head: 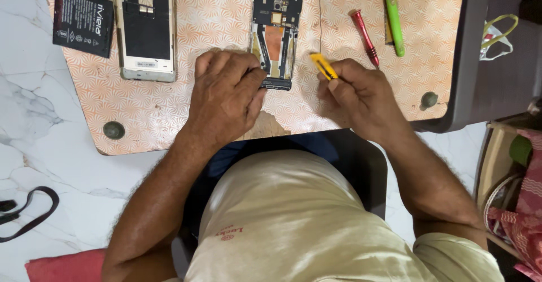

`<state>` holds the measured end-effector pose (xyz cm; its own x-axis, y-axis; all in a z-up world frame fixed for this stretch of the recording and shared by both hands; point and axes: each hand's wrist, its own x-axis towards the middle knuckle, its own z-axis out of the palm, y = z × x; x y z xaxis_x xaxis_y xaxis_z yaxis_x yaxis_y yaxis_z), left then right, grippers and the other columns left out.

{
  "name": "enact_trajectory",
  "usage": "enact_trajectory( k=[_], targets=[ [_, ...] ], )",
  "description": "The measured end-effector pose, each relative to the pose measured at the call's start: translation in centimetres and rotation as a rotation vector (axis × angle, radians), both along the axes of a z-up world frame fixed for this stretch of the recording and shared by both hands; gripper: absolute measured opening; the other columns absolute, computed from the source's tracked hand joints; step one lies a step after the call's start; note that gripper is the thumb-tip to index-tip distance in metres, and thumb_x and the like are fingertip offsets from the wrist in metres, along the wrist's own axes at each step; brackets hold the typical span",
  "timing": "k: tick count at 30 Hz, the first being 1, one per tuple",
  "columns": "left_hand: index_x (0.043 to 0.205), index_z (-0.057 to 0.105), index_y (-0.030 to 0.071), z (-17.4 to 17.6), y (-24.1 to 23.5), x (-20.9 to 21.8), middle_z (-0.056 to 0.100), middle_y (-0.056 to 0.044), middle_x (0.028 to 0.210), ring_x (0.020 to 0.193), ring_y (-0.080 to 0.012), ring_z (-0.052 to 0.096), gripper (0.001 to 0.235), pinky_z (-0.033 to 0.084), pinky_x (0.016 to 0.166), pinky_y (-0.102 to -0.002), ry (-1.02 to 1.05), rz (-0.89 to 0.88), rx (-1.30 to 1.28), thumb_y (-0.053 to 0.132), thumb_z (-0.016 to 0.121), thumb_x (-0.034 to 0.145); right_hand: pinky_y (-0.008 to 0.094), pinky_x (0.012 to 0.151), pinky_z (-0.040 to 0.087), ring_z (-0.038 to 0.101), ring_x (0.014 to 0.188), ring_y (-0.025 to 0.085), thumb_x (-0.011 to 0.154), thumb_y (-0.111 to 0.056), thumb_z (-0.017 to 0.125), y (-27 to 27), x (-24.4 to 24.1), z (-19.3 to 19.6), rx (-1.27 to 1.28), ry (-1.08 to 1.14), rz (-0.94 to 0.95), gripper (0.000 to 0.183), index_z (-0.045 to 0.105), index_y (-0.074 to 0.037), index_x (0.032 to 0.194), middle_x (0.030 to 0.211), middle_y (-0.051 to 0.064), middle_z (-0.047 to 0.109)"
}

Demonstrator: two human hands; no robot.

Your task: The person disassembles a smartphone using a screwdriver and a utility knife. They remove the back cover, unscrew internal components, and carefully pry out parts from the phone's frame.

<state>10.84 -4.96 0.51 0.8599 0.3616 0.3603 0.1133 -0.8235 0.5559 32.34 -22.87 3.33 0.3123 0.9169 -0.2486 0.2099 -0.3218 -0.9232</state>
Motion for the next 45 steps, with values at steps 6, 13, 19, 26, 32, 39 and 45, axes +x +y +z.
enact_trajectory(
  k=[6, 13, 19, 26, 32, 39, 45],
  targets=[
    [0.108, 0.074, 0.003, -0.1, -0.1, 0.1, 0.063, -0.009, 0.118, 0.115, -0.0257, 0.059, 0.027, 0.037, 0.107, -0.045, 0.019, 0.005, 0.001, 0.012, 0.082, 0.085, 0.026, 0.063, 0.04, 0.046, 0.07, 0.008, 0.099, -0.006, 0.051, -0.2, -0.2, -1.5, 0.041, -0.057, -0.066, 0.017, 0.066, 0.002, 0.098, 0.08, 0.002, 0.056],
    [0.108, 0.074, 0.002, -0.2, 0.0, 0.0, 0.063, -0.009, 0.118, 0.116, -0.0261, 0.059, 0.027, 0.037, 0.107, -0.045, 0.01, -0.002, -0.01, 0.011, 0.082, 0.084, 0.028, 0.062, 0.042, 0.049, 0.066, 0.008, 0.098, -0.011, 0.052, -0.2, -0.4, -2.7, 0.063, -0.146, -0.054, 0.018, 0.064, 0.001, 0.09, 0.07, 0.003, 0.055],
    [0.108, 0.073, 0.002, 0.0, 0.0, 0.0, 0.063, -0.01, 0.119, 0.115, -0.027, 0.059, 0.028, 0.038, 0.105, -0.046, -0.006, 0.001, -0.021, 0.01, 0.082, 0.083, 0.029, 0.061, 0.042, 0.047, 0.064, 0.009, 0.103, -0.015, 0.055, -0.2, -0.3, -2.7, 0.081, -0.186, -0.037, 0.024, 0.062, 0.001, 0.087, 0.068, 0.003, 0.054],
    [0.11, 0.073, 0.002, 0.0, 0.0, -0.1, 0.063, -0.01, 0.119, 0.116, -0.0277, 0.058, 0.029, 0.039, 0.104, -0.047, -0.023, 0.0, -0.029, 0.01, 0.082, 0.083, 0.025, 0.063, 0.041, 0.049, 0.07, 0.007, 0.113, -0.018, 0.057, -0.1, -0.7, -2.7, 0.032, 0.039, -0.15, 0.02, 0.068, -0.002, 0.107, 0.08, 0.001, 0.059],
    [0.112, 0.074, 0.001, -0.8, 0.0, -0.5, 0.063, -0.01, 0.118, 0.116, -0.0267, 0.058, 0.028, 0.038, 0.107, -0.046, -0.033, -0.002, -0.016, 0.01, 0.082, 0.086, 0.032, 0.068, 0.061, 0.069, 0.076, 0.017, 0.112, -0.008, 0.054, 0.3, 0.5, -1.6, 0.228, 0.366, -0.053, 0.041, 0.046, 0.001, 0.152, 0.109, 0.015, 0.07],
    [0.112, 0.077, 0.002, -1.3, -0.2, -0.4, 0.063, -0.008, 0.119, 0.117, -0.0232, 0.057, 0.024, 0.036, 0.109, -0.044, -0.012, 0.006, -0.012, 0.013, 0.082, 0.091, 0.039, 0.085, 0.064, 0.074, 0.1, 0.026, 0.106, -0.016, 0.061, 2.5, 3.5, -2.0, 0.433, 0.613, 0.147, 0.04, 0.05, 0.003, 0.14, 0.125, 0.022, 0.066],
    [0.113, 0.077, 0.003, -1.1, 0.0, -0.2, 0.064, -0.005, 0.119, 0.119, -0.0234, 0.057, 0.02, 0.035, 0.11, -0.043, -0.004, 0.008, -0.016, 0.012, 0.079, 0.095, 0.03, 0.077, 0.059, 0.067, 0.086, 0.013, 0.111, -0.006, 0.067, 1.5, 0.4, -4.2, 0.227, 0.593, -0.115, 0.016, 0.064, 0.007, 0.12, 0.103, 0.012, 0.069]
  ],
)
